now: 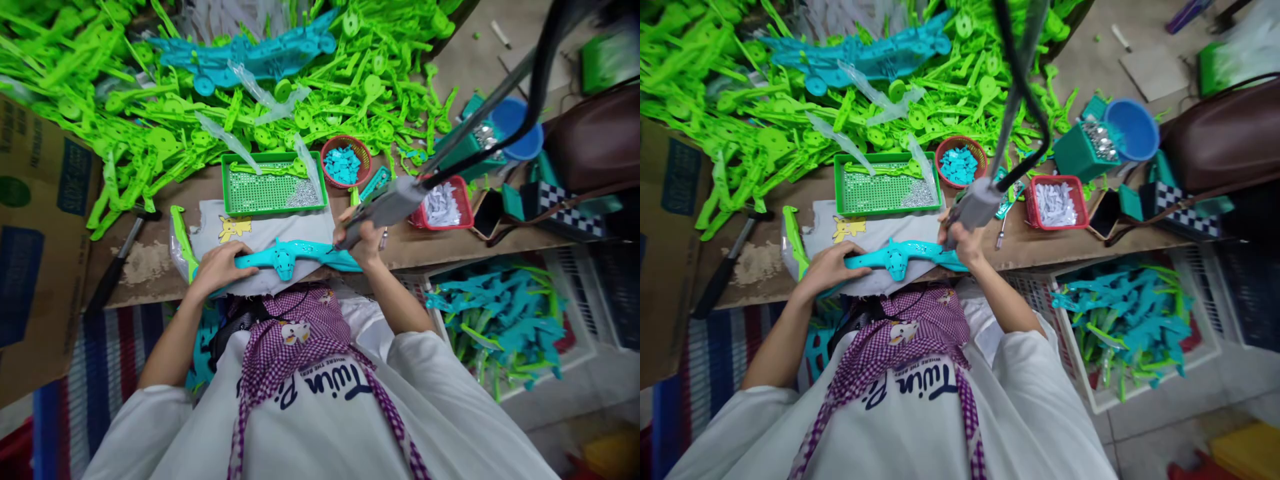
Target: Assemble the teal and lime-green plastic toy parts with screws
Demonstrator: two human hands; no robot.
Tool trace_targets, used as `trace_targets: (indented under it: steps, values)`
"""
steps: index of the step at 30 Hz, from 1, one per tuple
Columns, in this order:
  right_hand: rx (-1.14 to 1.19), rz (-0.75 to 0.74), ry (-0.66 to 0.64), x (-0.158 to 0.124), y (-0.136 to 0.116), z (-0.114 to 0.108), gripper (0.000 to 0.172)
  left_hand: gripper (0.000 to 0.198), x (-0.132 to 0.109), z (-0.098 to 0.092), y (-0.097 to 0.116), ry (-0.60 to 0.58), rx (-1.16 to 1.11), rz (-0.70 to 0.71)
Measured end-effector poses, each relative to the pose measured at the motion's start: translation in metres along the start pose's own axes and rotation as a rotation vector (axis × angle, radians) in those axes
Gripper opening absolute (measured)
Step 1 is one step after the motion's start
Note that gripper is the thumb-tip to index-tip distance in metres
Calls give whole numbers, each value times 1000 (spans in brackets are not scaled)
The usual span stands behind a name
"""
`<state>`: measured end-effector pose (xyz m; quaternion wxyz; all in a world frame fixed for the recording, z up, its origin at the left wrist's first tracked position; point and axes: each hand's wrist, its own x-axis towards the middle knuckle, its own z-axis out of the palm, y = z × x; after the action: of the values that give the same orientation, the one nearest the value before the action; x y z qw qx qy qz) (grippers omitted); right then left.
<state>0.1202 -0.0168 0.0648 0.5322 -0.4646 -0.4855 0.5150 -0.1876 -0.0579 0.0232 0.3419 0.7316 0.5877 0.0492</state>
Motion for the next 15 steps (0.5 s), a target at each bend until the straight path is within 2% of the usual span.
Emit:
trace_targets:
  steps: [3, 5, 8, 11, 15]
  values:
    - [-28, -193, 136, 17, -24, -6, 72, 39, 0, 0, -1, 4, 4, 13]
    - [-78, -292, 160, 30, -33, -8, 72, 39, 0, 0, -1, 8, 6, 20]
    - [-169, -299, 167, 50, -29, -4, 67, 38, 0, -1, 0, 11, 5, 13]
    - [-228, -288, 201, 73, -14, 15, 72, 38, -1, -2, 3, 2, 4, 10]
    - [-289, -282, 98, 100, -4, 46, 71, 38, -1, -2, 4, 9, -4, 6]
